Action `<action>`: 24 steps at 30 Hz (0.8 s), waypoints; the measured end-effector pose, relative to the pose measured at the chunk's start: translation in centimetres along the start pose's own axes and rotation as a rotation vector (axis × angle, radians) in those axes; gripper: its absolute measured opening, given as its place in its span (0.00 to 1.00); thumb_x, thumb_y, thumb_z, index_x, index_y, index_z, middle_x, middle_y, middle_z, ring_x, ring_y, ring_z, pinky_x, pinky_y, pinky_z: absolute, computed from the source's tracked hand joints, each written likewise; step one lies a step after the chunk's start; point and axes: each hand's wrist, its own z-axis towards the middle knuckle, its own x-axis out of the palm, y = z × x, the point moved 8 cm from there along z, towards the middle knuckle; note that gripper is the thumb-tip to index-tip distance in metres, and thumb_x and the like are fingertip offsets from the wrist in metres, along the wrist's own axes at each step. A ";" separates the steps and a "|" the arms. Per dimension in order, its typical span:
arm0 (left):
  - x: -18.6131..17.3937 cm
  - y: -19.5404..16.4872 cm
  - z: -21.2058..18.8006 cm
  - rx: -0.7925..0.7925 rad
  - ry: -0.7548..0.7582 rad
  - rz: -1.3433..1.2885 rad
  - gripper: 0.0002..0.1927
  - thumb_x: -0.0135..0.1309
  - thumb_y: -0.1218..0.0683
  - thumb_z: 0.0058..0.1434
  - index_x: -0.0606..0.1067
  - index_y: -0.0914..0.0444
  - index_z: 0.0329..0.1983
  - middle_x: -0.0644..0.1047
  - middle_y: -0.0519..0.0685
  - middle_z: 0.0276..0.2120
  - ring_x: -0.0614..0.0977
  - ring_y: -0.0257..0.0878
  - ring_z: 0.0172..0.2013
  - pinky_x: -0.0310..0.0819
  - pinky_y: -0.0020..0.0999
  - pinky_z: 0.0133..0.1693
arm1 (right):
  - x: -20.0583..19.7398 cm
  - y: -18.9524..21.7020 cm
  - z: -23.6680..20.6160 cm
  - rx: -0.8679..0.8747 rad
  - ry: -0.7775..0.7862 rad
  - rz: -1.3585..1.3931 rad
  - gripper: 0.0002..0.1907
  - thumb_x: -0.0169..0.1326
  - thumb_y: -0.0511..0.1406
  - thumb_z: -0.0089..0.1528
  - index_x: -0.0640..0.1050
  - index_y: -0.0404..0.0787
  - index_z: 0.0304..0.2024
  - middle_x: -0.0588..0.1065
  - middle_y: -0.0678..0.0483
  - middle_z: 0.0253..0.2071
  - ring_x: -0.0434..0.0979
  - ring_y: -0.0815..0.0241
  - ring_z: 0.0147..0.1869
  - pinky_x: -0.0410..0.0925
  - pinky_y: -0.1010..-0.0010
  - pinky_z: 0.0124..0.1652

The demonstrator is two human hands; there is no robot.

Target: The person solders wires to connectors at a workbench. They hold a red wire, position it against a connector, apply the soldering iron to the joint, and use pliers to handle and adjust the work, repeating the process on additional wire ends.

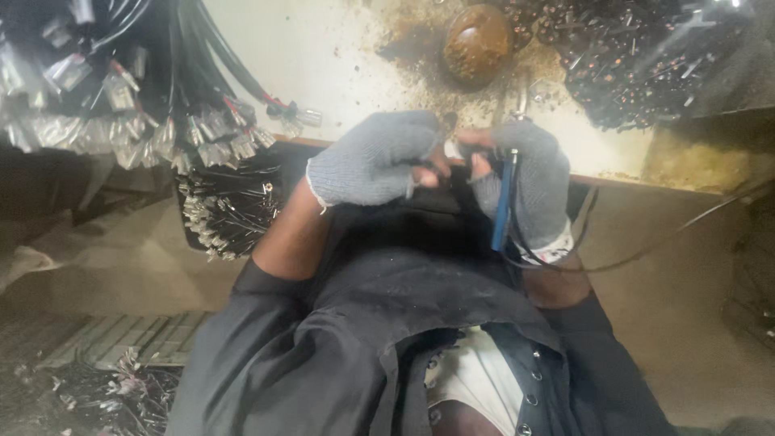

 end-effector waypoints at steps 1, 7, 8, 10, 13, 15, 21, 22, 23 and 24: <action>-0.5 0.2 0.3 -0.036 -0.089 -0.073 0.10 0.61 0.50 0.68 0.79 0.61 0.43 0.76 0.49 0.40 0.80 0.42 0.42 0.77 0.36 0.43 | -0.2 -0.4 0.1 -0.015 -0.056 -0.156 0.06 0.60 0.29 0.69 0.80 0.38 0.49 0.80 0.47 0.39 0.80 0.59 0.42 0.72 0.67 0.43; -2.7 -0.4 -0.3 0.015 -0.524 0.021 0.05 0.61 0.55 0.65 0.78 0.60 0.40 0.74 0.49 0.35 0.78 0.45 0.38 0.78 0.43 0.54 | -2.3 0.5 1.2 -0.266 -0.282 -0.206 0.15 0.62 0.31 0.69 0.72 0.35 0.53 0.81 0.45 0.39 0.80 0.57 0.39 0.69 0.69 0.38; -2.6 -0.6 -0.2 0.011 -0.527 0.139 0.05 0.63 0.56 0.64 0.79 0.61 0.41 0.74 0.49 0.36 0.78 0.46 0.39 0.76 0.41 0.48 | -2.4 0.8 1.3 -0.255 -0.307 -0.148 0.16 0.62 0.33 0.70 0.68 0.37 0.54 0.81 0.45 0.41 0.81 0.59 0.40 0.70 0.70 0.41; -1.9 -0.7 0.3 -0.030 -0.522 0.290 0.05 0.63 0.56 0.64 0.81 0.60 0.42 0.75 0.50 0.36 0.78 0.47 0.39 0.74 0.39 0.40 | -2.7 0.6 1.4 -0.108 -0.292 -0.011 0.19 0.63 0.36 0.73 0.65 0.38 0.54 0.81 0.46 0.42 0.82 0.60 0.42 0.72 0.71 0.44; -0.3 -0.3 1.6 -0.133 -0.460 0.454 0.03 0.62 0.55 0.67 0.80 0.58 0.39 0.75 0.48 0.34 0.79 0.47 0.37 0.73 0.41 0.36 | -2.8 -0.8 0.6 0.167 -0.229 0.191 0.22 0.64 0.39 0.72 0.65 0.37 0.54 0.80 0.49 0.39 0.81 0.62 0.43 0.73 0.74 0.43; 0.8 0.2 2.4 -0.210 -0.352 0.621 0.08 0.62 0.52 0.68 0.78 0.56 0.33 0.75 0.47 0.31 0.78 0.48 0.35 0.71 0.45 0.34 | -3.2 -1.9 0.3 0.200 -0.260 0.288 0.25 0.64 0.40 0.67 0.63 0.38 0.55 0.78 0.52 0.36 0.78 0.64 0.40 0.70 0.76 0.38; 1.9 -0.7 2.5 -0.034 -0.300 0.733 0.08 0.61 0.53 0.48 0.77 0.56 0.31 0.77 0.48 0.33 0.79 0.50 0.34 0.73 0.46 0.33 | -2.1 -3.7 0.1 0.127 0.014 0.075 0.10 0.63 0.38 0.70 0.77 0.39 0.42 0.76 0.54 0.31 0.76 0.66 0.35 0.69 0.77 0.36; 1.9 -0.7 2.3 -0.025 -0.326 0.734 0.09 0.61 0.54 0.49 0.78 0.55 0.35 0.77 0.48 0.35 0.79 0.49 0.35 0.74 0.45 0.34 | -2.0 -4.0 0.2 0.139 0.048 0.064 0.09 0.64 0.38 0.70 0.80 0.39 0.40 0.77 0.54 0.31 0.76 0.65 0.34 0.69 0.77 0.36; 1.9 -0.7 2.1 -0.020 -0.353 0.733 0.12 0.61 0.55 0.50 0.79 0.55 0.39 0.77 0.47 0.36 0.79 0.47 0.35 0.74 0.43 0.35 | -2.0 -4.0 0.4 0.123 0.019 0.054 0.10 0.65 0.38 0.68 0.81 0.38 0.40 0.77 0.54 0.32 0.77 0.65 0.34 0.69 0.76 0.35; 1.9 -0.8 1.9 -0.008 -0.380 0.735 0.15 0.60 0.56 0.50 0.81 0.55 0.43 0.77 0.47 0.37 0.80 0.46 0.36 0.75 0.42 0.36 | -1.9 -3.9 0.6 0.103 -0.015 0.043 0.10 0.66 0.38 0.67 0.81 0.38 0.39 0.78 0.54 0.32 0.78 0.64 0.34 0.70 0.76 0.35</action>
